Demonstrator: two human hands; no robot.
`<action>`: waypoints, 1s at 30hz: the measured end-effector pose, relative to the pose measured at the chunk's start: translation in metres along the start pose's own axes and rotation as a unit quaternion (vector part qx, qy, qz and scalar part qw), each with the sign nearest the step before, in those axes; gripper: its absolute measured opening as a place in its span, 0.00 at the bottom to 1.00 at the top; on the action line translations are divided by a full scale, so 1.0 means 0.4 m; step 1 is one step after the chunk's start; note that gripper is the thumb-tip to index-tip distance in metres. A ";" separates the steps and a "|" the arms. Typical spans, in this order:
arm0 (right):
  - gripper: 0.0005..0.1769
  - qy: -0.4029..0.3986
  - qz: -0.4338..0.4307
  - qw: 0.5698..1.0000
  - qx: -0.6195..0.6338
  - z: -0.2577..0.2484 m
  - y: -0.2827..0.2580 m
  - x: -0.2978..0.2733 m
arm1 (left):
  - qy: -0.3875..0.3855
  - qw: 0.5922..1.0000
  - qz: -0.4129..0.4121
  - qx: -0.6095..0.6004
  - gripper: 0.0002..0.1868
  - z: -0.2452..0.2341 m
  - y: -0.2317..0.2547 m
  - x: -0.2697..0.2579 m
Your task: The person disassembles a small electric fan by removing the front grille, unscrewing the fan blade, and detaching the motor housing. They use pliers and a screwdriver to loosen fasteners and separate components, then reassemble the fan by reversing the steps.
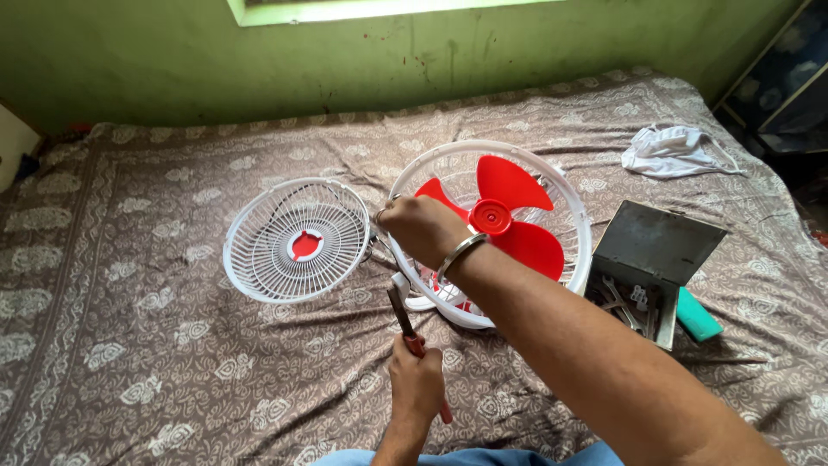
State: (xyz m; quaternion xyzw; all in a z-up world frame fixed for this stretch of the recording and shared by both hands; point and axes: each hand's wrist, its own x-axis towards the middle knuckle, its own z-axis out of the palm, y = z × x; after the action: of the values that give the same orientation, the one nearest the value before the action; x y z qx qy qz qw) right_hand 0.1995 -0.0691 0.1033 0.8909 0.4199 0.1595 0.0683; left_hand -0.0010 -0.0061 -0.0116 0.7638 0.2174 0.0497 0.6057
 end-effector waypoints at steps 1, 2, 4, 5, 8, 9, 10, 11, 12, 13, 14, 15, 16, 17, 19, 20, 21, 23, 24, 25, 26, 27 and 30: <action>0.03 0.021 -0.003 1.000 -0.011 0.005 0.003 -0.001 | -0.002 1.000 -0.003 0.003 0.17 0.001 -0.003 0.005; 0.02 0.040 -0.008 0.999 -0.022 0.011 0.000 -0.006 | -0.003 1.000 -0.009 0.005 0.17 0.001 -0.008 0.007; 0.04 0.075 -0.011 0.997 -0.026 0.016 -0.001 -0.013 | -0.004 1.000 -0.021 0.006 0.16 0.001 -0.015 0.011; 0.05 0.092 -0.010 0.996 -0.020 0.012 0.000 -0.018 | -0.004 1.000 -0.027 0.005 0.16 0.000 -0.019 0.014; 0.15 0.120 0.082 0.968 0.204 -0.028 0.002 -0.064 | -0.001 1.000 -0.029 0.001 0.16 0.003 -0.023 0.020; 0.20 0.122 0.126 0.934 0.310 -0.044 -0.003 -0.089 | 0.001 1.000 -0.028 0.000 0.16 0.003 -0.025 0.021; 0.20 0.102 0.183 0.910 0.359 -0.060 -0.007 -0.108 | 0.004 1.000 -0.022 -0.001 0.16 0.006 -0.024 0.024; 0.20 0.080 0.240 0.879 0.405 -0.072 -0.009 -0.129 | 0.007 1.000 -0.017 -0.003 0.16 0.010 -0.022 0.029; 0.20 0.055 0.297 0.841 0.449 -0.078 -0.013 -0.153 | 0.008 1.000 -0.014 -0.002 0.16 0.011 -0.022 0.027; 0.18 0.098 0.315 0.789 0.518 -0.080 -0.012 -0.177 | 0.005 1.000 -0.012 -0.002 0.16 0.012 -0.021 0.027; 0.17 0.138 0.333 0.728 0.583 -0.077 -0.012 -0.203 | 0.001 1.000 -0.011 0.000 0.16 0.012 -0.019 0.026; 0.16 0.178 0.347 0.660 0.643 -0.072 -0.016 -0.221 | -0.002 1.000 -0.010 0.002 0.16 0.011 -0.016 0.023; 0.14 0.194 0.376 0.620 0.661 -0.064 -0.027 -0.229 | -0.007 1.000 -0.006 -0.001 0.16 0.009 -0.011 0.018; 0.12 0.209 0.405 0.578 0.677 -0.058 -0.037 -0.235 | -0.013 1.000 -0.003 -0.004 0.16 0.009 -0.004 0.011; 0.10 0.253 0.411 0.620 0.618 -0.059 -0.049 -0.244 | -0.027 1.000 -0.007 -0.003 0.16 0.002 0.011 0.001; 0.09 0.278 0.383 0.698 0.537 -0.066 -0.054 -0.247 | -0.034 0.999 -0.016 -0.002 0.16 -0.003 0.021 -0.001; 0.08 0.299 0.349 0.767 0.448 -0.075 -0.055 -0.246 | -0.041 0.999 -0.025 0.000 0.15 -0.008 0.029 -0.003; 0.08 0.272 0.346 0.788 0.430 -0.096 -0.043 -0.234 | -0.041 0.999 -0.007 0.003 0.15 -0.012 0.041 -0.008; 0.08 0.256 0.345 0.799 0.421 -0.106 -0.036 -0.229 | -0.041 0.999 0.000 0.003 0.15 -0.011 0.043 -0.013; 0.07 0.247 0.360 0.788 0.434 -0.115 -0.030 -0.223 | -0.041 0.999 -0.007 0.002 0.15 -0.011 0.043 -0.014; 0.07 0.237 0.376 0.776 0.447 -0.125 -0.023 -0.217 | -0.043 0.999 -0.013 0.002 0.15 -0.012 0.043 -0.012; 0.07 0.227 0.392 0.764 0.460 -0.136 -0.016 -0.214 | -0.045 0.999 -0.020 0.002 0.15 -0.013 0.041 -0.010; 0.08 0.253 0.408 0.756 0.446 -0.167 -0.003 -0.211 | -0.032 0.999 -0.004 -0.005 0.15 -0.008 0.033 -0.004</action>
State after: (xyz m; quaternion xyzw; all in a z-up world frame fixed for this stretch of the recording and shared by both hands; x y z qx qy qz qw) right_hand 0.1255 -0.1341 0.1466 0.8345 0.0424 0.1864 -0.5167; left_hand 0.0001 -0.0061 0.0019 0.7609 0.2011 0.0242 0.6165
